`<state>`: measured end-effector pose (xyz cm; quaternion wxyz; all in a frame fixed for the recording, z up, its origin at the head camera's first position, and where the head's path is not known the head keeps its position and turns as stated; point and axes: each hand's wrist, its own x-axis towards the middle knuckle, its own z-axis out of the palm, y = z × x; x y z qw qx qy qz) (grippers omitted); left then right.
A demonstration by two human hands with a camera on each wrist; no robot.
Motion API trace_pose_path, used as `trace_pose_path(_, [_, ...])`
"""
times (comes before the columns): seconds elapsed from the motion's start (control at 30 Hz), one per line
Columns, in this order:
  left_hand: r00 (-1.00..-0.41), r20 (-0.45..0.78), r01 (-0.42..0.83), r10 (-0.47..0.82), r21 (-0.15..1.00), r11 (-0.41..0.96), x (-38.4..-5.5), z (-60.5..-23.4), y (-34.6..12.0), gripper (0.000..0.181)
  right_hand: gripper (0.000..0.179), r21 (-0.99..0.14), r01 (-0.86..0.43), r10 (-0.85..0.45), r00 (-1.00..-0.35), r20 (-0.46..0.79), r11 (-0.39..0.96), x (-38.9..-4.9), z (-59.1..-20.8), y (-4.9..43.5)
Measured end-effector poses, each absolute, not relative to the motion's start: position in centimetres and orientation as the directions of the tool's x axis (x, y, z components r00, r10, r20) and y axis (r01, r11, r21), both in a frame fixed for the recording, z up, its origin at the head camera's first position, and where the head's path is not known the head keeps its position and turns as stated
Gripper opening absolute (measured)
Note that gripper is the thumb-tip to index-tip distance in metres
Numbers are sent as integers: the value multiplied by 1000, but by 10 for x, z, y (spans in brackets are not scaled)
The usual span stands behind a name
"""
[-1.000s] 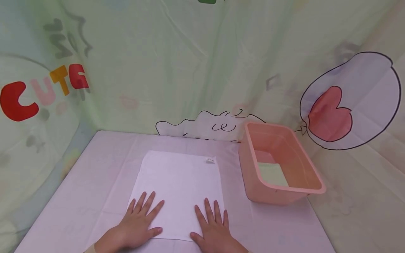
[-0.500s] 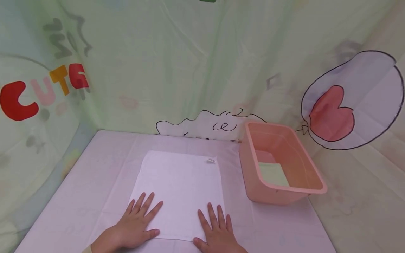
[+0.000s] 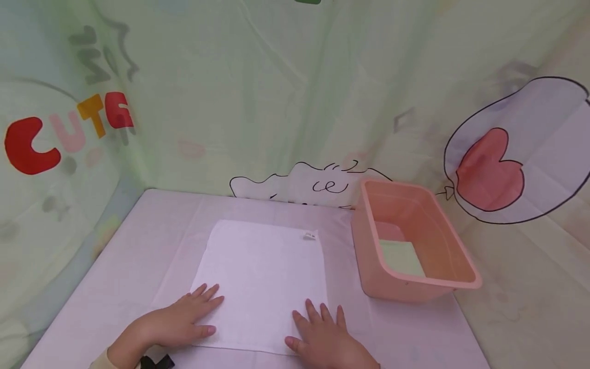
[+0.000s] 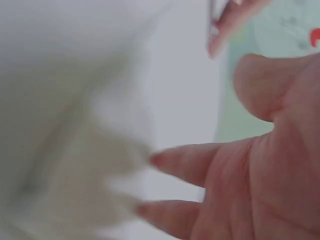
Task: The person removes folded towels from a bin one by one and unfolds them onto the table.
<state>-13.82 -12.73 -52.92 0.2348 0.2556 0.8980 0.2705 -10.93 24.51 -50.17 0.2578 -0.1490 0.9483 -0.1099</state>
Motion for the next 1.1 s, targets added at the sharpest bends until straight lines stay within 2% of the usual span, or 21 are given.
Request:
trace_pose_path(0.1, [-780, -283, 258, 558, 666, 700, -147, -514, -136, 72, 71, -316, -238, -357, -842, -405, 918, -123, -484, 239])
trace_pose_path(0.2, [-833, -250, 201, 493, 695, 691, -157, -504, -141, 64, 64, -393, -245, -372, -882, -288, 886, -141, -472, 233])
trace_pose_path(0.37, [-925, -200, 92, 322, 706, 702, -181, -501, -144, 53, 53, -509, -232, -329, -938, -109, 829, -182, -462, 218])
trace_pose_path(0.5, [-964, -193, -14, 182, 722, 692, -203, -505, -142, 44, 47, -552, -242, -289, -957, 2, 798, -222, -463, 209])
trace_pose_path(0.63, [-972, -219, -112, 81, 740, 663, -221, -508, -137, 38, 47, -583, -256, -276, -960, 56, 771, -261, -468, 203])
trace_pose_path(0.8, [-955, -295, -231, 10, 768, 597, -236, -514, -131, 45, 50, -593, -238, -266, -963, 41, 769, -302, -480, 198])
trace_pose_path(0.97, [-933, -360, -317, -27, 780, 540, -244, -520, -127, 50, 53, -590, -212, -242, -970, 29, 779, -328, -495, 191])
trace_pose_path(1.1, [-926, -376, -335, -34, 777, 532, -245, -520, -125, 46, 53, -611, -193, -225, -974, 26, 767, -344, -506, 184])
